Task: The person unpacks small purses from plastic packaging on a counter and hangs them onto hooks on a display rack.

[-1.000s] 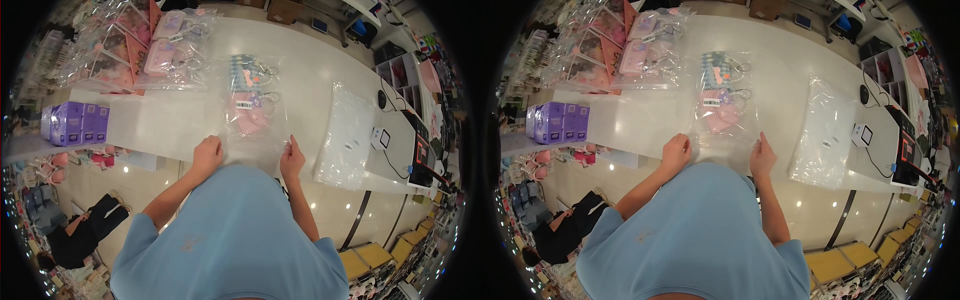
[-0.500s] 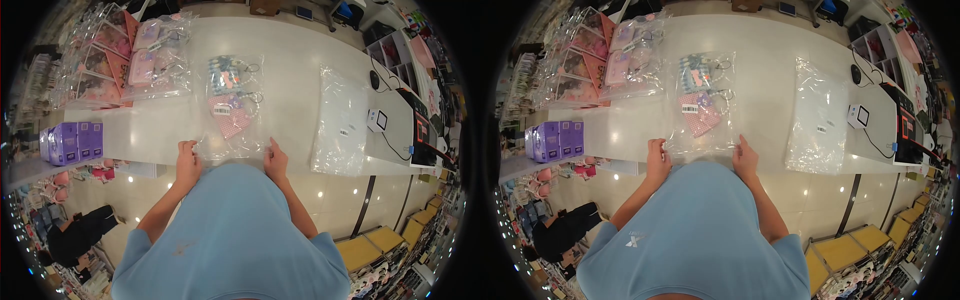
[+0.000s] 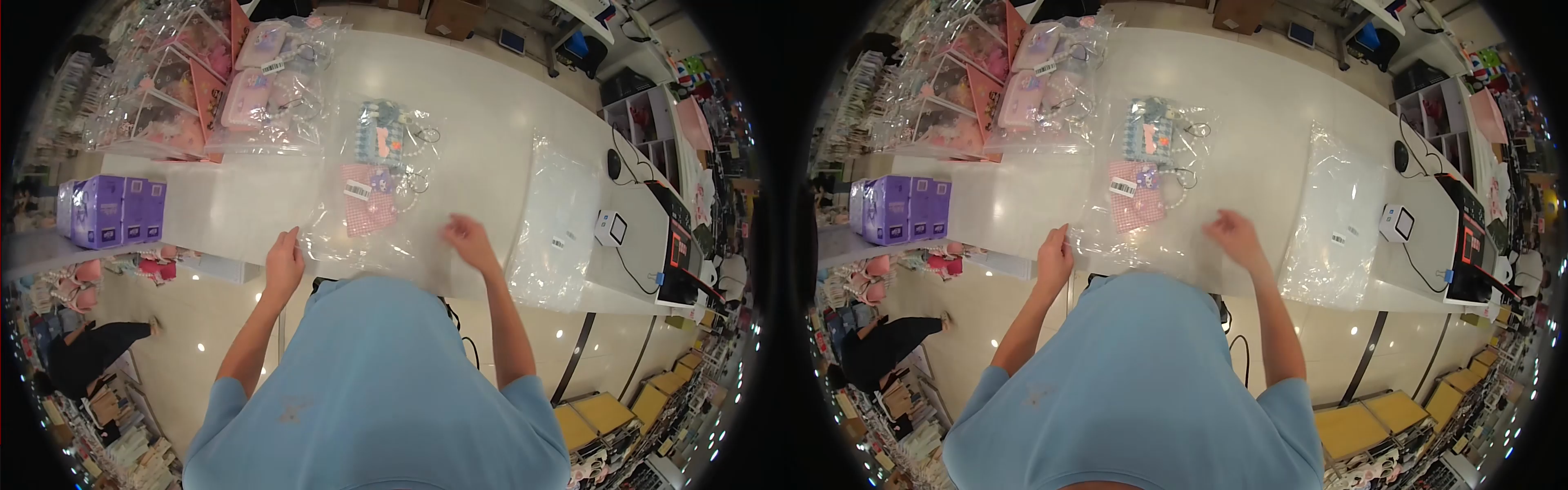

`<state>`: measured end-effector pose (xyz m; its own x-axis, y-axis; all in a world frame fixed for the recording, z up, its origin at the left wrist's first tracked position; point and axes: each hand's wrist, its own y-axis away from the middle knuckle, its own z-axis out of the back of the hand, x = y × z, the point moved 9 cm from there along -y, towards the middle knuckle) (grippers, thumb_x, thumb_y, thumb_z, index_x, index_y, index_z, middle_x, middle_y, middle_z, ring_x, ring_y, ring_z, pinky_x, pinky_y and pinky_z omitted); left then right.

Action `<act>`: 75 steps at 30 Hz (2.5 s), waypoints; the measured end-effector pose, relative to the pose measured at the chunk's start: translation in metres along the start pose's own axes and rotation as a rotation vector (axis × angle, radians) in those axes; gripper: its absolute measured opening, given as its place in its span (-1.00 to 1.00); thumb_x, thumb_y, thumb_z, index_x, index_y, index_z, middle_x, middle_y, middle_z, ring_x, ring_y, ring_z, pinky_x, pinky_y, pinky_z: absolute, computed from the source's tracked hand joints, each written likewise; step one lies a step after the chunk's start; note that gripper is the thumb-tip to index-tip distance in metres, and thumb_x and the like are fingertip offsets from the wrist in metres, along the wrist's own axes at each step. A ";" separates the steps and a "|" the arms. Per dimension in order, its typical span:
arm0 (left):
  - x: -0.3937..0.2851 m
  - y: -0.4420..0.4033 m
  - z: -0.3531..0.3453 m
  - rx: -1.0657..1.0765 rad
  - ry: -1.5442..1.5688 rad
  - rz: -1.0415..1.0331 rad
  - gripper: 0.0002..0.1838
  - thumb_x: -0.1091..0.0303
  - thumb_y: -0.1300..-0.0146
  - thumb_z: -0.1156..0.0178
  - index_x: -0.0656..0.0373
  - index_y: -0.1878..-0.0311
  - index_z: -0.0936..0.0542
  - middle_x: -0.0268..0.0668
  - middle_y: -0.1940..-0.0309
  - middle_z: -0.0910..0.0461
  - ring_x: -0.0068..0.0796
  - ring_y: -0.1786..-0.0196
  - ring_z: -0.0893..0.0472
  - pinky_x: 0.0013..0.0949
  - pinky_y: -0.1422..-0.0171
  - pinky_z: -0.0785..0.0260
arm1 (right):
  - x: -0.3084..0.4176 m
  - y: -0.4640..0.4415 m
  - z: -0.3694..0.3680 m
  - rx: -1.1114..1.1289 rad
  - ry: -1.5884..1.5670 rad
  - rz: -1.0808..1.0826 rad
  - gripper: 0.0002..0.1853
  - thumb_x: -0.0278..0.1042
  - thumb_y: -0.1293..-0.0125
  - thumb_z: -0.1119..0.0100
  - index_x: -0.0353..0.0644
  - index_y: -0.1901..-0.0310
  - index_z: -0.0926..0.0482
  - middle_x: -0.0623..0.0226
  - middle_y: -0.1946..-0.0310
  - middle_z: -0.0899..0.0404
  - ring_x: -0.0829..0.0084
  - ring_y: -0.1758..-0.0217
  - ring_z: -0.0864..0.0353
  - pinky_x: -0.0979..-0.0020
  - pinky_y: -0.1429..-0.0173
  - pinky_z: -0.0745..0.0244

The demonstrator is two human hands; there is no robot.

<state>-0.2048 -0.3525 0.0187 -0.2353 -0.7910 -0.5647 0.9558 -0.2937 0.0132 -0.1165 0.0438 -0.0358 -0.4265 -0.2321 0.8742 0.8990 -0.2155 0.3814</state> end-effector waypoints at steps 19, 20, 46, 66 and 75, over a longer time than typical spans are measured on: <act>-0.003 -0.129 0.057 -0.073 -0.293 -0.376 -0.54 0.66 -0.08 -0.12 0.30 -0.12 -0.54 -0.08 0.21 -0.58 -0.03 0.23 -0.64 -0.12 0.17 -0.53 | 0.030 -0.184 0.056 -0.311 0.529 0.185 -0.81 -0.30 -0.27 -0.15 -0.26 0.33 -0.61 0.04 0.35 -0.64 0.01 0.14 -0.60 0.06 0.03 -0.51; -0.003 -0.136 0.058 -0.071 -0.288 -0.389 -0.54 0.66 -0.08 -0.12 0.30 -0.12 -0.54 -0.08 0.21 -0.58 -0.03 0.23 -0.64 -0.12 0.17 -0.53 | 0.026 -0.172 0.061 -0.332 0.468 0.175 -0.81 -0.29 -0.26 -0.15 -0.25 0.35 -0.60 0.04 0.38 -0.63 0.02 0.19 -0.61 0.07 0.08 -0.51; -0.218 -0.286 -0.255 0.914 0.414 -0.257 -0.66 0.20 -0.26 -0.28 0.40 0.30 -0.64 -0.15 0.38 -0.69 -0.43 0.39 -0.64 -0.35 0.24 -0.51 | 0.032 0.028 0.024 -0.617 0.293 0.092 -0.81 -0.32 -0.35 -0.17 -0.27 0.30 -0.62 0.04 0.57 -0.58 0.08 0.50 -0.59 0.18 0.38 -0.41; -0.336 -0.275 -0.114 0.968 0.818 -0.375 -0.78 0.30 -0.43 -0.16 0.29 0.19 -0.62 -0.14 0.25 -0.74 -0.37 0.18 -0.74 -0.35 0.03 -0.58 | 0.154 0.118 0.071 -0.891 0.347 0.349 -0.92 -0.53 -0.36 -0.16 -0.34 0.29 -0.59 0.11 0.57 -0.52 0.40 0.58 -0.44 0.42 0.44 -0.33; -0.397 -0.274 -0.077 0.906 0.846 -0.524 -0.75 0.26 -0.42 -0.16 0.29 0.20 -0.63 -0.16 0.24 -0.75 -0.44 0.20 -0.73 -0.38 0.03 -0.58 | 0.173 0.131 0.109 -0.927 0.382 0.351 -0.91 -0.50 -0.36 -0.18 -0.28 0.32 -0.59 0.17 0.57 -0.52 0.32 0.60 -0.47 0.40 0.45 -0.37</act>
<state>-0.3599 0.0839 0.1758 -0.0395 -0.0018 -0.9992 0.2578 -0.9662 -0.0084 -0.0619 0.0787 0.1986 -0.3058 -0.6693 0.6771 0.6188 -0.6802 -0.3930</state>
